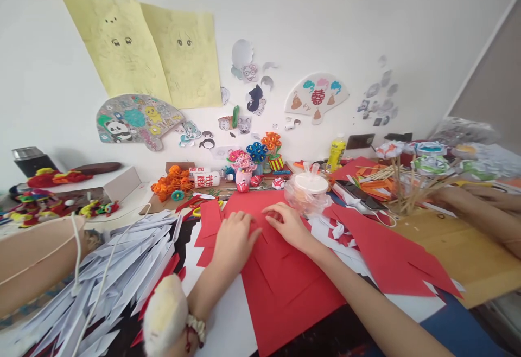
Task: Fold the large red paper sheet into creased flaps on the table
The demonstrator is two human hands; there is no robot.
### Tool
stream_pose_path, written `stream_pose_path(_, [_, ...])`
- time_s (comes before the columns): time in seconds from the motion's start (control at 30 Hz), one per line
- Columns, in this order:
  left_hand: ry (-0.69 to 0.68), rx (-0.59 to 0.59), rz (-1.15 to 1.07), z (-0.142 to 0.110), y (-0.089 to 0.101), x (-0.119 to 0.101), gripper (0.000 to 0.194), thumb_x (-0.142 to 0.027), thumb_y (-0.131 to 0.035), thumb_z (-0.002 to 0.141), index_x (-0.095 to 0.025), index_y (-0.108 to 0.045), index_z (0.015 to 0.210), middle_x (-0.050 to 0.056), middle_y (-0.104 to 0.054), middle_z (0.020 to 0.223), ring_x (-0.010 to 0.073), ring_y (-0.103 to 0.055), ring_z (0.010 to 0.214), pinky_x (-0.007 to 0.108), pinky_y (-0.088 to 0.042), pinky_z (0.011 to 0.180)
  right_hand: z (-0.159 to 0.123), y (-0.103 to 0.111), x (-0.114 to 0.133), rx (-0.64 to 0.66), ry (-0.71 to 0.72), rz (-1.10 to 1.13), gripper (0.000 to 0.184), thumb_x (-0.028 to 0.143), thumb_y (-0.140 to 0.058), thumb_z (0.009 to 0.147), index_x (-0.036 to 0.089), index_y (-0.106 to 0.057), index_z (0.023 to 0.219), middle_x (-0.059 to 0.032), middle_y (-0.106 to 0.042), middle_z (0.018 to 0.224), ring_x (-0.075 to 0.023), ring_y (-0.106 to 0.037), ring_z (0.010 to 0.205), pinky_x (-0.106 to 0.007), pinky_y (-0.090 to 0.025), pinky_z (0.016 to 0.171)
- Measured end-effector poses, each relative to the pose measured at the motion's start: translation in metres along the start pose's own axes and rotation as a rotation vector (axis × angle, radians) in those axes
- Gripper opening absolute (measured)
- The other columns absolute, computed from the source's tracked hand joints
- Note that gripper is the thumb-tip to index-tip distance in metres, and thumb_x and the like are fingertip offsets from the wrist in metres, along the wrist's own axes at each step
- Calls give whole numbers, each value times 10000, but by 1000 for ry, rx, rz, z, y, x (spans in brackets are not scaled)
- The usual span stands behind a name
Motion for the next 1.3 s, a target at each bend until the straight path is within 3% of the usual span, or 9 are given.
stream_pose_path(0.1, [-76,26,-31,-1,-15,-19,383,-427,-488,816,-184,-553,1103,112,-580,1130,279,-483,1041,390,-355,835,3,2,-5,-11,-40,141,230,114,-474,796,171,-644,939,-50,-650,931,-144,-601,769,-278,-478,717])
stream_pose_path(0.2, [-52,34,-91,-1,-18,-17,476,-430,-531,784,-196,-491,1196,109,-560,1199,284,-452,1093,402,-328,868,4,1,-7,-4,-64,194,257,79,-466,761,166,-656,911,-46,-673,899,-148,-617,774,-280,-486,727])
stream_pose_path(0.57, [35,24,-496,2,-21,-6,456,-155,-578,673,-242,-513,1117,10,-627,872,182,-564,831,300,-408,755,0,9,4,-105,0,-59,278,90,-422,800,194,-661,899,-47,-677,910,-169,-620,848,-302,-460,782])
stream_pose_path(0.67, [67,44,-681,3,-24,-4,438,-171,-556,680,-221,-511,1113,-14,-595,791,127,-539,644,242,-427,627,0,14,1,-159,-39,-80,274,147,-384,840,192,-638,931,-43,-679,878,-175,-624,822,-305,-457,758])
stream_pose_path(0.77, [152,-41,-776,8,-11,12,376,-260,-537,716,-190,-529,1085,2,-590,786,132,-554,649,238,-437,604,0,18,-4,-206,-111,-77,288,216,-350,873,175,-585,1035,-34,-666,763,-179,-622,709,-298,-459,672])
stream_pose_path(0.93, [409,-326,-396,2,42,71,366,-322,-435,800,-197,-472,1142,42,-632,819,201,-610,741,311,-440,695,-3,6,-3,-126,-75,-253,341,362,-468,848,151,-573,1095,-65,-611,830,-212,-582,820,-327,-452,740])
stream_pose_path(1.07, [606,-230,116,-15,59,103,436,-292,-375,814,-97,-427,1200,161,-647,826,334,-614,791,404,-420,665,-6,-3,2,-12,-13,-408,406,397,-577,790,166,-601,1122,-93,-552,964,-240,-527,956,-350,-424,827])
stream_pose_path(1.2, [471,-312,467,-18,61,83,371,-195,-337,818,-80,-486,1138,220,-588,992,357,-568,897,432,-382,734,-7,1,2,22,-33,-389,330,358,-613,778,186,-651,1058,-83,-558,959,-227,-537,930,-337,-426,813])
stream_pose_path(1.3, [291,-266,390,-7,44,55,330,-191,-315,843,-122,-544,1071,173,-598,999,320,-547,936,425,-360,792,-5,4,0,12,-59,-319,281,290,-648,754,182,-667,1012,-80,-589,943,-221,-557,912,-333,-431,810])
Point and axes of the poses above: each hand's wrist, its own z-axis towards the middle knuckle, its own y-axis out of the back of the hand, x = y × z, the point moved 7 cm from there along z, towards the middle knuckle
